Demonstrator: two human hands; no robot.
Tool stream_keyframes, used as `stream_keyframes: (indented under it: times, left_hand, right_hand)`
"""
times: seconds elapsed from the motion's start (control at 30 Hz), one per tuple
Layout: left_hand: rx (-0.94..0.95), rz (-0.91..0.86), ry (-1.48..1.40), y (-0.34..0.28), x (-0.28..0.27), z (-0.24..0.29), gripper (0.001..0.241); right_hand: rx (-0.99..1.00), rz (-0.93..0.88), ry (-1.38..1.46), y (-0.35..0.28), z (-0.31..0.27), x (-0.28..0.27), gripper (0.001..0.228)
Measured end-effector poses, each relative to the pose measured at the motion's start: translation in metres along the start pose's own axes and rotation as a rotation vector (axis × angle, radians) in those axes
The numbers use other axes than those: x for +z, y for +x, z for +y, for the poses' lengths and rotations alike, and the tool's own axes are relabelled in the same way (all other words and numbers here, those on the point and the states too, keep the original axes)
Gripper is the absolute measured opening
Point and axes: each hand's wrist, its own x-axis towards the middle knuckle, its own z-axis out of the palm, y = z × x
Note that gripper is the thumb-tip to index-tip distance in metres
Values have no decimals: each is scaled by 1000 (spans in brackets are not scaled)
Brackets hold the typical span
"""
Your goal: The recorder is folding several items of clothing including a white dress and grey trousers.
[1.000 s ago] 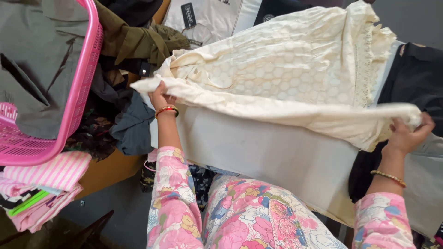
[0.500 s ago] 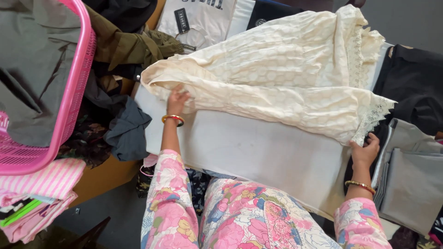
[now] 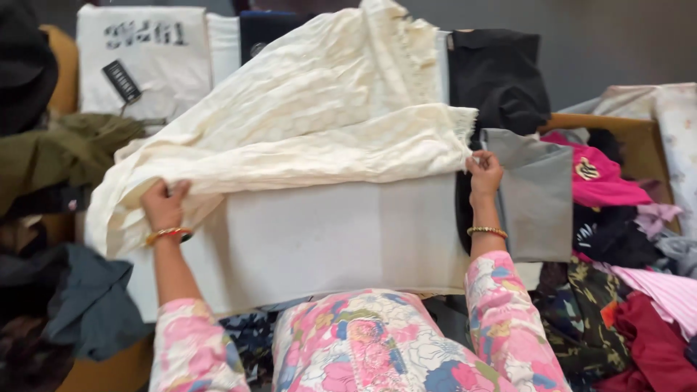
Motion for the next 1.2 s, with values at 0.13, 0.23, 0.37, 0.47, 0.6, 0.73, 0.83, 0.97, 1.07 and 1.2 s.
stream_keyframes:
  times: [0.13,0.23,0.37,0.47,0.6,0.73,0.83,0.97,1.07,1.2]
  left_hand:
    - [86,52,-70,40,-21,48,43]
    - [153,74,-193,82,-49,100,14]
    - [321,155,-260,118,-93,176,21]
    - [194,139,-300,85,-111,253,18]
    - [136,65,-420,21,-132,290,25]
    - [356,-85,-265,1,-168,152,5]
    - [62,-127,-111,-46,-155,111,19]
    - [-173,-284,26,-84,-132,18,43]
    - [-199,-288,111,-103,-114,-39,54]
    - [-45,-227,639,-108,-90,-19,46]
  right_hand:
    - [-39,53,198,38,-68,-10,19]
    - [-216,97,92,78,-122,-23,23]
    - [-456,7,126,91,-233,-40,11]
    - [-462,-92,117,70,-278,-54,12]
    - [-272,-322,-310,3,-300,-63,34]
    - [-286,-362,-290,-40,-201,-89,35]
    - [64,-269,-145,-82,-129,-99,32]
    - [313,-491,-258,-123,-62,-90,48]
    - [341,-572,-342,-141,-30,-82,46]
    - [320,-418,-453,-139,-8,-74,37]
